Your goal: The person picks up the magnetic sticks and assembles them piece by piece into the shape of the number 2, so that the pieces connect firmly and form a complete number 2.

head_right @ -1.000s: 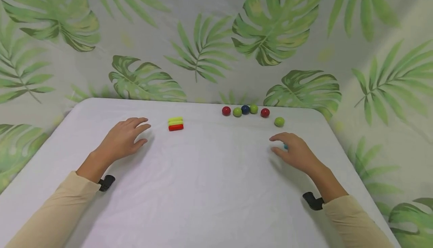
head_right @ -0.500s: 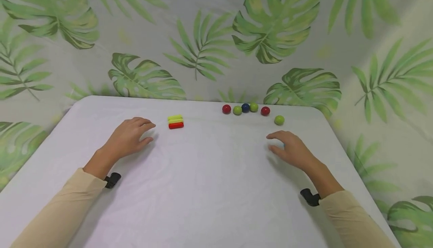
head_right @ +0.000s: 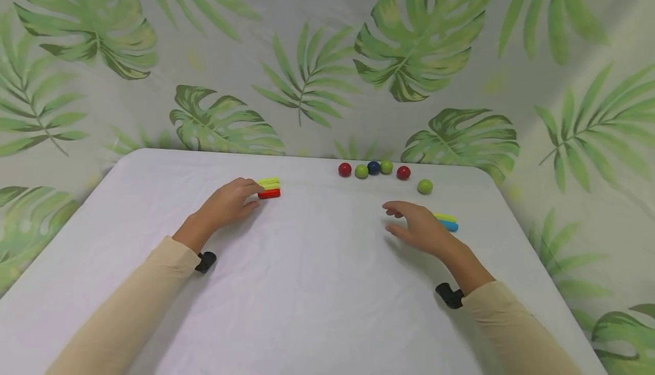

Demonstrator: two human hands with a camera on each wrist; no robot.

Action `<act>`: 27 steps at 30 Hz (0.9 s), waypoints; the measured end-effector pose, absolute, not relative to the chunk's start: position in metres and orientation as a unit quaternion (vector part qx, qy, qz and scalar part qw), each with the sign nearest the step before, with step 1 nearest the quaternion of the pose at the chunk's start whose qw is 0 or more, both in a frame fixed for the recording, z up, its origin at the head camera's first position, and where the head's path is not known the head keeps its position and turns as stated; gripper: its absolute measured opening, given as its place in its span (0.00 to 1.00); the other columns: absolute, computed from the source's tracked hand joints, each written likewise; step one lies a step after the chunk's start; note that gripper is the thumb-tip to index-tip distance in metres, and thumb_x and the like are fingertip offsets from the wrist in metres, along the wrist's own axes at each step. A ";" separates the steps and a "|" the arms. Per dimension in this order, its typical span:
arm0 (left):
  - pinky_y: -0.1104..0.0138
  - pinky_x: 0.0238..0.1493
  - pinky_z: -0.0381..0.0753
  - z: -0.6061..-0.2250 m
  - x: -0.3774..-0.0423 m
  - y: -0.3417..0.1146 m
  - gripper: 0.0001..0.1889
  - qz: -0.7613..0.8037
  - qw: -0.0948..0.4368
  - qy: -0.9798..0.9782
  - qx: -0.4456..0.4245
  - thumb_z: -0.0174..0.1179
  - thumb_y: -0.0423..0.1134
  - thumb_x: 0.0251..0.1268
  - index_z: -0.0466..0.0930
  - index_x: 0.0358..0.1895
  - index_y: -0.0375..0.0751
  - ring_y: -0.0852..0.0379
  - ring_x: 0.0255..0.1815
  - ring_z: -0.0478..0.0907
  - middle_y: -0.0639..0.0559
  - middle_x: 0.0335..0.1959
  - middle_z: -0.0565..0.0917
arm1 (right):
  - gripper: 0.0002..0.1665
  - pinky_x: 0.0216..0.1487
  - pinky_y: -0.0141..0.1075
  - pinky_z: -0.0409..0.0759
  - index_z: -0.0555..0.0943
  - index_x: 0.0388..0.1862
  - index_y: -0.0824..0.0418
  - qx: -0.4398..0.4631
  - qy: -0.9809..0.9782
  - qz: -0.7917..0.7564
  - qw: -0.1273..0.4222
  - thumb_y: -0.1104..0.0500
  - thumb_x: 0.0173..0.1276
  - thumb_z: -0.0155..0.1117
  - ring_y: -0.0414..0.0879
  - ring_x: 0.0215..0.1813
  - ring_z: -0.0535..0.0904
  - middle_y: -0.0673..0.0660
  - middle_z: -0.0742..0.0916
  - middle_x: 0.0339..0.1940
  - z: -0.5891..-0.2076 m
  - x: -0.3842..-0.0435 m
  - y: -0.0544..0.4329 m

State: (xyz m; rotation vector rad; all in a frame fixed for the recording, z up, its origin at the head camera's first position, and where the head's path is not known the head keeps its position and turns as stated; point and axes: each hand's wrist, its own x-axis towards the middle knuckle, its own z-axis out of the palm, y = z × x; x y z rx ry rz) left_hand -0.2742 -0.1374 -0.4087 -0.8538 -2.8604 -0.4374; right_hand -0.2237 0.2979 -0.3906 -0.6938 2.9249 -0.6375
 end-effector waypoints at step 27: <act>0.58 0.56 0.80 -0.408 -0.302 -0.107 0.11 -0.188 -0.047 -0.952 -0.236 0.62 0.32 0.65 0.84 0.49 0.37 0.49 0.47 0.79 0.46 0.45 0.84 | 0.19 0.53 0.54 0.82 0.81 0.57 0.64 -0.235 0.942 -0.233 0.050 0.59 0.70 0.64 0.54 0.52 0.84 0.60 0.87 0.53 -0.398 -0.224 0.294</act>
